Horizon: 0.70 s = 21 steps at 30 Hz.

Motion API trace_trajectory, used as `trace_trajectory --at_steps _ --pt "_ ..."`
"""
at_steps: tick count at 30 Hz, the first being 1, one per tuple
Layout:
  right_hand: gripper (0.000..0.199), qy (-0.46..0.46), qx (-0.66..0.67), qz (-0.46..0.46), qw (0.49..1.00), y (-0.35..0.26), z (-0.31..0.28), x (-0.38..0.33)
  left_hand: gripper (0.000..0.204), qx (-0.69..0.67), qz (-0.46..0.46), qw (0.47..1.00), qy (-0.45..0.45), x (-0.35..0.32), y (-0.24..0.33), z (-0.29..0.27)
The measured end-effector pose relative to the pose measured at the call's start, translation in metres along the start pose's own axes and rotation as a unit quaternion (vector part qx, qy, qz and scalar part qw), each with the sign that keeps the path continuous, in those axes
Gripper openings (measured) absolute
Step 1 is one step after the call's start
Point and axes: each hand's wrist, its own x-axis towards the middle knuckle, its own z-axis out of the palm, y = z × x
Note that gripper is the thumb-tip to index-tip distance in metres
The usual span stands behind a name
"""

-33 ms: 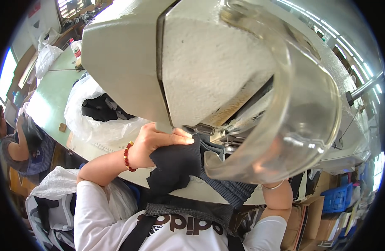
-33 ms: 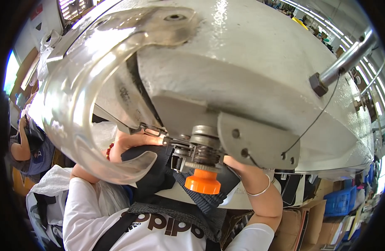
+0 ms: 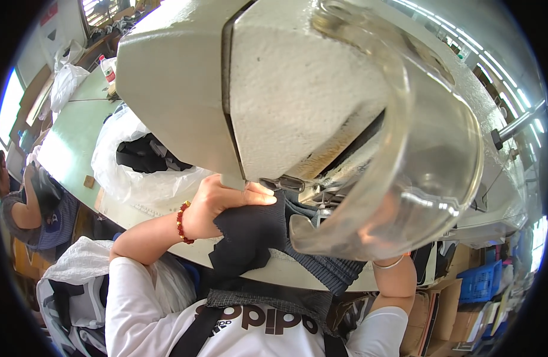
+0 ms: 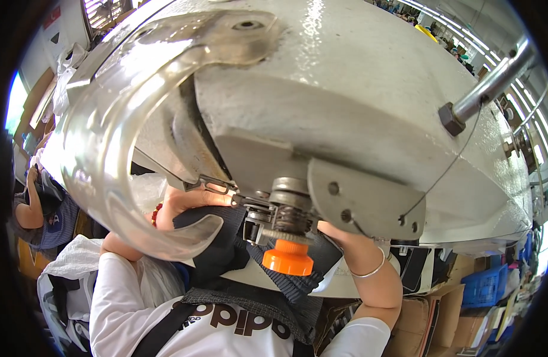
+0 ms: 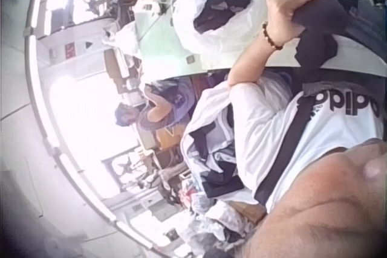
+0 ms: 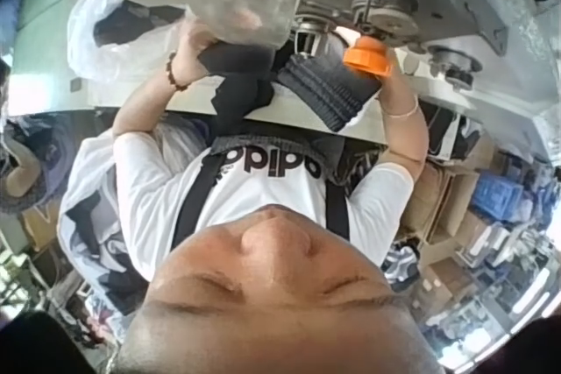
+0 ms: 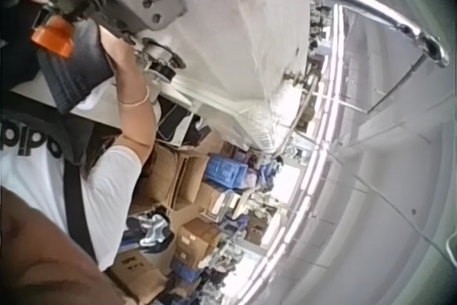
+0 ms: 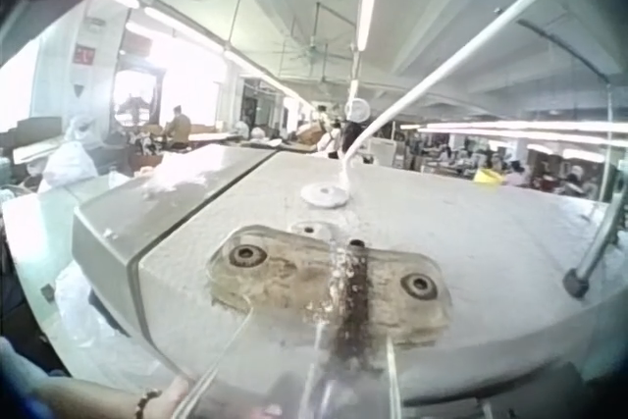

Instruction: Sewing the upper parts of a black shoe using an industrial sewing machine.

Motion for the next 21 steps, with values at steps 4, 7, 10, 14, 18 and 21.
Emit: trace_trajectory --at_steps 4,7,10,14,18,21 --pt "0.012 -0.039 -0.063 -0.025 0.997 -0.018 -0.002 0.001 0.036 -0.018 0.011 1.000 0.001 0.003 -0.002 0.000" --pt "0.012 -0.069 -0.108 -0.035 0.991 -0.030 -0.003 0.011 0.036 -0.021 0.004 1.000 -0.009 0.008 0.004 -0.003" --pt "0.013 -0.086 -0.128 -0.039 0.987 -0.036 -0.003 0.018 0.037 0.013 -0.028 0.999 -0.037 0.011 0.013 -0.007" --pt "0.013 -0.096 -0.140 -0.039 0.985 -0.040 -0.001 0.016 0.037 0.056 0.015 0.998 -0.011 0.015 0.014 -0.008" --pt "0.013 -0.097 -0.143 -0.038 0.984 -0.041 0.001 0.011 0.027 -0.081 -0.061 0.990 0.101 0.012 0.004 0.003" --pt "0.013 -0.095 -0.147 -0.039 0.984 -0.041 0.001 0.009 0.022 -0.160 -0.169 0.956 0.179 -0.001 -0.001 0.014"
